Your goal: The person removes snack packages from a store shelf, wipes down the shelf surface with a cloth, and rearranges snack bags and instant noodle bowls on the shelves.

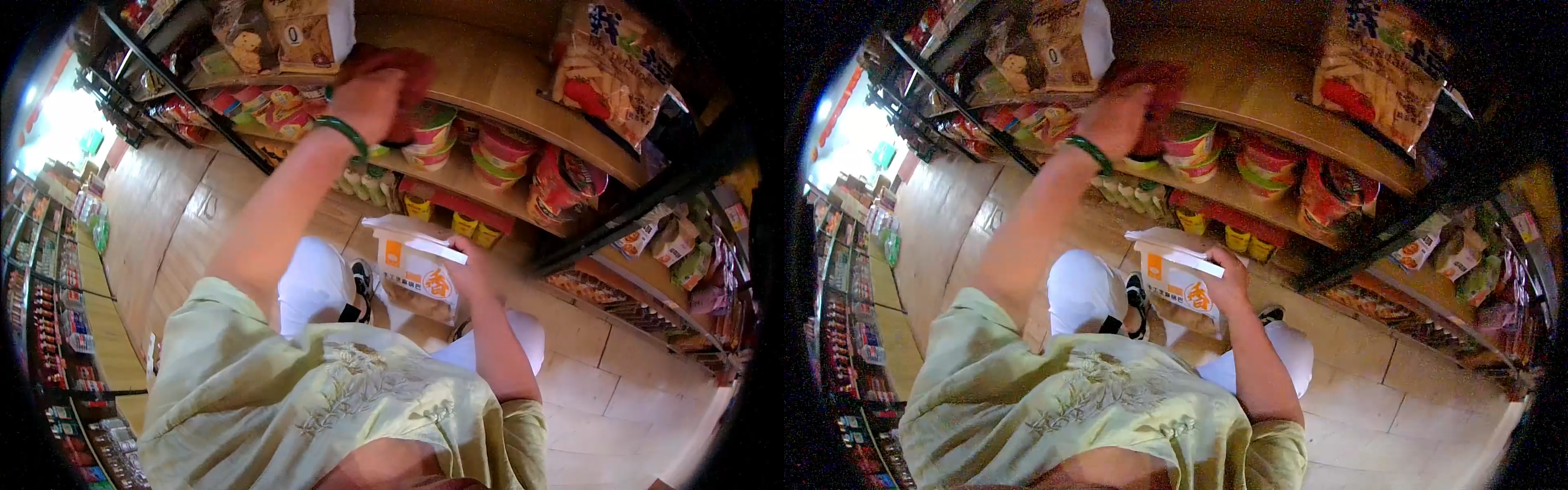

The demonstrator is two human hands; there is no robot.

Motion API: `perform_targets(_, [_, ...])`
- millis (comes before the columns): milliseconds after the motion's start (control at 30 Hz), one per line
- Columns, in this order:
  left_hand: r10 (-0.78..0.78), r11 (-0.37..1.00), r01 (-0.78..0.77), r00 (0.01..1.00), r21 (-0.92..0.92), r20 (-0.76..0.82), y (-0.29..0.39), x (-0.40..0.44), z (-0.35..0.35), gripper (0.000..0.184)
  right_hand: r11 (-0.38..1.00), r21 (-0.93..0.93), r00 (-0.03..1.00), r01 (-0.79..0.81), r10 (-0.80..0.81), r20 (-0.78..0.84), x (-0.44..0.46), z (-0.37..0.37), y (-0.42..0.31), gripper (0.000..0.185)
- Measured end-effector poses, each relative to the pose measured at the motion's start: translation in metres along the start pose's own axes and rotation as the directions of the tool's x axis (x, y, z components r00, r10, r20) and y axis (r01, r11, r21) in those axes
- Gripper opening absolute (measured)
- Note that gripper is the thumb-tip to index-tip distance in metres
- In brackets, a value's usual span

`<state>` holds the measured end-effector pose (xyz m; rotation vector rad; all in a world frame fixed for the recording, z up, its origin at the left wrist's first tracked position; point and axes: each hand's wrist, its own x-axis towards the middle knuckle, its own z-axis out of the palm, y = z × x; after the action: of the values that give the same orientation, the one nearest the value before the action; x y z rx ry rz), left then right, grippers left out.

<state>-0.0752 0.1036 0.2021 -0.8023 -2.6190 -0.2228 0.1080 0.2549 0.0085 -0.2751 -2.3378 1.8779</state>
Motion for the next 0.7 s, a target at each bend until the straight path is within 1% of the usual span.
perform_targets(33, [0.026,0.996,-0.027,1.000,0.090,0.008,-0.016,0.002,-0.003,0.031,0.996,-0.066,0.998,0.067,-0.066,0.016,0.000,-0.001,0.003,0.018])
perform_targets(67, [0.034,0.995,-0.035,0.999,0.093,0.008,-0.021,0.010,0.000,0.031,0.983,-0.129,0.991,0.132,-0.128,0.038,0.000,-0.001,0.004,0.018])
perform_targets(100, [0.006,0.997,-0.012,0.997,0.078,0.079,-0.017,0.016,-0.012,0.031,0.990,-0.111,0.996,0.085,-0.081,0.040,-0.004,-0.003,-0.006,0.018])
perform_targets(133, [-0.023,0.998,0.014,0.989,0.065,0.148,-0.015,0.022,-0.018,0.031,0.990,-0.108,0.996,0.088,-0.085,0.036,-0.005,-0.002,-0.005,0.018])
perform_targets(167, [0.034,0.998,-0.042,0.988,0.046,0.148,-0.022,0.037,-0.002,0.032,0.987,-0.131,0.995,0.096,-0.091,0.048,-0.005,-0.002,-0.003,0.017])
perform_targets(200, [0.036,0.998,-0.043,0.989,0.048,0.142,-0.013,0.043,0.000,0.032,0.982,-0.154,0.993,0.108,-0.100,0.058,-0.003,-0.001,0.000,0.017])
perform_targets(233, [0.125,0.991,-0.116,0.982,-0.068,0.141,0.000,0.050,0.002,0.032,0.969,-0.201,0.989,0.144,-0.134,0.064,0.000,0.000,0.004,0.017])
perform_targets(267, [0.212,0.965,-0.186,0.968,-0.185,0.133,0.015,0.057,0.005,0.033,0.969,-0.202,0.989,0.145,-0.135,0.060,0.001,0.002,0.007,0.017])
perform_targets(333, [0.270,0.950,-0.209,0.923,-0.231,0.275,0.044,0.074,0.005,0.041,0.978,-0.183,0.995,0.099,-0.095,0.029,0.004,0.004,0.012,0.018])
perform_targets(400, [0.295,0.942,-0.212,0.894,-0.261,0.338,0.068,0.091,0.006,0.042,0.975,-0.182,0.991,0.130,-0.131,0.006,0.008,0.009,0.025,0.019])
perform_targets(467, [0.263,0.955,-0.196,0.905,-0.222,0.334,0.080,0.111,0.021,0.042,0.944,-0.260,0.978,0.201,-0.209,-0.004,0.015,0.015,0.030,0.020])
perform_targets(500, [0.231,0.967,-0.176,0.911,-0.186,0.340,0.082,0.118,0.031,0.043,0.957,-0.276,0.996,0.092,-0.091,0.017,0.014,0.014,0.016,0.020])
perform_targets(533, [0.227,0.968,-0.171,0.913,-0.186,0.340,0.078,0.129,0.041,0.043,0.956,-0.278,0.996,0.094,-0.092,0.021,0.016,0.016,0.017,0.020])
perform_targets(600, [0.201,0.979,-0.177,0.926,-0.102,0.320,0.059,0.165,0.062,0.043,0.965,-0.135,0.974,0.226,-0.228,-0.001,0.021,0.019,0.020,0.019])
perform_targets(633, [0.211,0.977,-0.203,0.956,-0.062,0.205,0.040,0.177,0.077,0.041,0.957,-0.121,0.965,0.264,-0.263,0.021,0.023,0.018,0.014,0.018])
perform_targets(667, [0.228,0.974,-0.227,0.970,-0.018,0.086,0.012,0.189,0.091,0.039,0.957,-0.117,0.964,0.265,-0.265,0.018,0.025,0.017,0.008,0.018])
perform_targets(700, [0.190,0.982,-0.190,0.981,-0.008,0.033,-0.017,0.201,0.104,0.037,0.971,-0.104,0.976,0.216,-0.211,0.055,0.026,0.016,0.003,0.019])
